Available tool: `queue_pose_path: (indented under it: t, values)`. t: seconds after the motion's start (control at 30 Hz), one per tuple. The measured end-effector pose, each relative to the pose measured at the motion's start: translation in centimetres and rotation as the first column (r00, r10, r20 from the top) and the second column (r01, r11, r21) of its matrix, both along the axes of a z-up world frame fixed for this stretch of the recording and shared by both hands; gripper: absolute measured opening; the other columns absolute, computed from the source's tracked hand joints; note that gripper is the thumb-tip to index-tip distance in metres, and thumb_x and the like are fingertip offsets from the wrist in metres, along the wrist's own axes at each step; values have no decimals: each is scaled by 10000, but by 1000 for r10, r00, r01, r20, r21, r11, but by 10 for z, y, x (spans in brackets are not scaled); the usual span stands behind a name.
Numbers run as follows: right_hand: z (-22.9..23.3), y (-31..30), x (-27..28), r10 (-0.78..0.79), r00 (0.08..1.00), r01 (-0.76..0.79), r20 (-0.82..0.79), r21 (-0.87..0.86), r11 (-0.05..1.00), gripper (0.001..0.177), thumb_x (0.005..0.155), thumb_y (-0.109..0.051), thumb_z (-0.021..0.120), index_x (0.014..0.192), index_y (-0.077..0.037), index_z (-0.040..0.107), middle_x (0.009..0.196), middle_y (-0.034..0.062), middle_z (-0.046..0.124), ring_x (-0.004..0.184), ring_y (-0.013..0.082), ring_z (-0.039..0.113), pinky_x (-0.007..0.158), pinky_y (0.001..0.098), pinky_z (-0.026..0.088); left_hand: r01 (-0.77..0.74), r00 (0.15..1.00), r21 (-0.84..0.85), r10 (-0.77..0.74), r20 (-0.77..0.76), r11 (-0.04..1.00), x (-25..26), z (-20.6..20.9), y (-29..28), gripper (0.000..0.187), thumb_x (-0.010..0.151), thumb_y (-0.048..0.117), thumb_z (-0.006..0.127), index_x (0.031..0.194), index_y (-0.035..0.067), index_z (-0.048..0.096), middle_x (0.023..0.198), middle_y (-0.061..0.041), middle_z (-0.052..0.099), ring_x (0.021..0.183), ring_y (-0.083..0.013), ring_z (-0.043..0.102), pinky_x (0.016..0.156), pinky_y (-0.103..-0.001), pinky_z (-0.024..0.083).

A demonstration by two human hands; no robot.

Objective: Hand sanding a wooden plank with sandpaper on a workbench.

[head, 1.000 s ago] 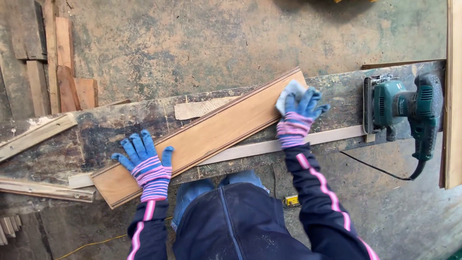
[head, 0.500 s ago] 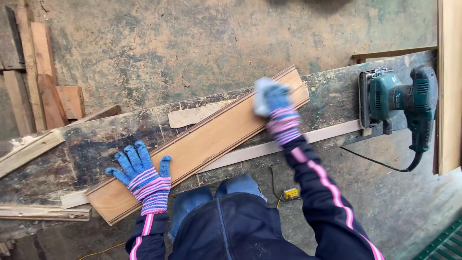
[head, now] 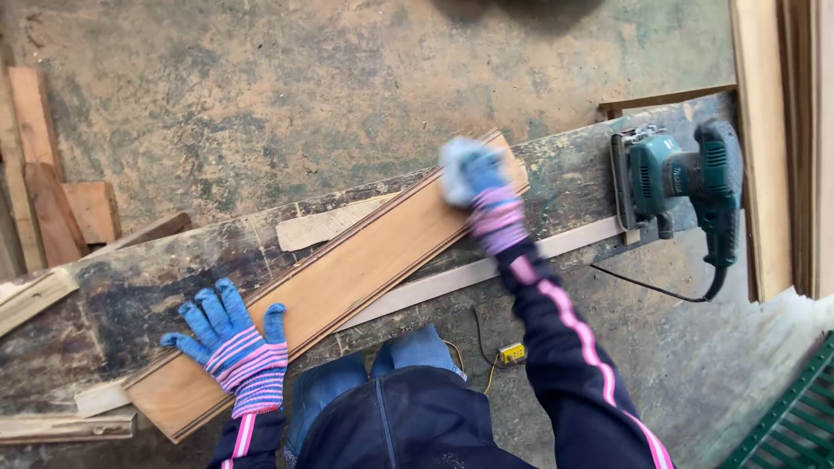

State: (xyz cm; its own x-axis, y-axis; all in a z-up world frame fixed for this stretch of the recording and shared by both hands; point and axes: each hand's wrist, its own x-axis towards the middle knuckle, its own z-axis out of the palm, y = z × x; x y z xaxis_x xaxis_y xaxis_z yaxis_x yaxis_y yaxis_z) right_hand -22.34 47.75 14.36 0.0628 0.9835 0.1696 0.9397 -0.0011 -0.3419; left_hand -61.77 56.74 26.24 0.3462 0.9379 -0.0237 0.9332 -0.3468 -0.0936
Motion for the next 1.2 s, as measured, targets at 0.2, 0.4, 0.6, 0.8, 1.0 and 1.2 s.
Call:
queue_pose_path:
  t: [0.2,0.4,0.6,0.8,1.0,1.2]
  values:
    - [-49,14,-93,-240,917,271,317,-58,961,603,936,-57,429,1535,-10,375,1543,192,448,1429,312,483,1219,423,370,-12,1000,7,12,13,1000,8,7,2,1008,900,646,605,1670,39,369,1679,-274,335,1557,-490,255,1229,-768,92]
    - [-47,4,-116,39,992,-57,-124,-141,988,572,1014,-69,456,1576,-85,354,1616,166,393,1515,311,371,1305,482,233,-2,1000,12,2,-14,1000,0,-1,1,953,924,634,613,1653,60,395,1682,-235,348,1583,-471,252,1255,-762,89]
    - [-23,-2,28,-272,952,246,-141,-176,953,662,954,13,415,1611,-40,350,1670,164,372,1592,290,310,1352,392,151,-12,999,14,12,33,1000,3,3,1,952,902,646,648,1620,63,424,1624,-230,372,1538,-482,262,1219,-778,77]
    - [12,7,-170,3,998,6,61,-152,988,704,945,-154,465,1616,-78,267,1683,180,240,1572,348,160,1284,560,102,-4,999,14,3,52,1000,2,2,0,928,900,618,655,1615,72,427,1607,-235,382,1538,-486,265,1227,-773,67]
    - [16,0,-34,41,999,-46,-25,-277,960,770,816,-86,559,1547,-7,328,1604,214,337,1521,336,267,1272,495,126,3,1000,32,-4,31,999,1,1,0,928,899,610,659,1625,82,421,1622,-225,382,1547,-473,262,1235,-759,68]
    - [-31,-26,-37,-38,998,47,47,-201,979,703,891,-87,499,1567,-33,313,1638,193,327,1539,338,295,1290,446,168,-36,999,-12,35,-4,999,2,2,2,960,867,627,667,1621,92,410,1598,-218,372,1535,-467,257,1226,-759,57]
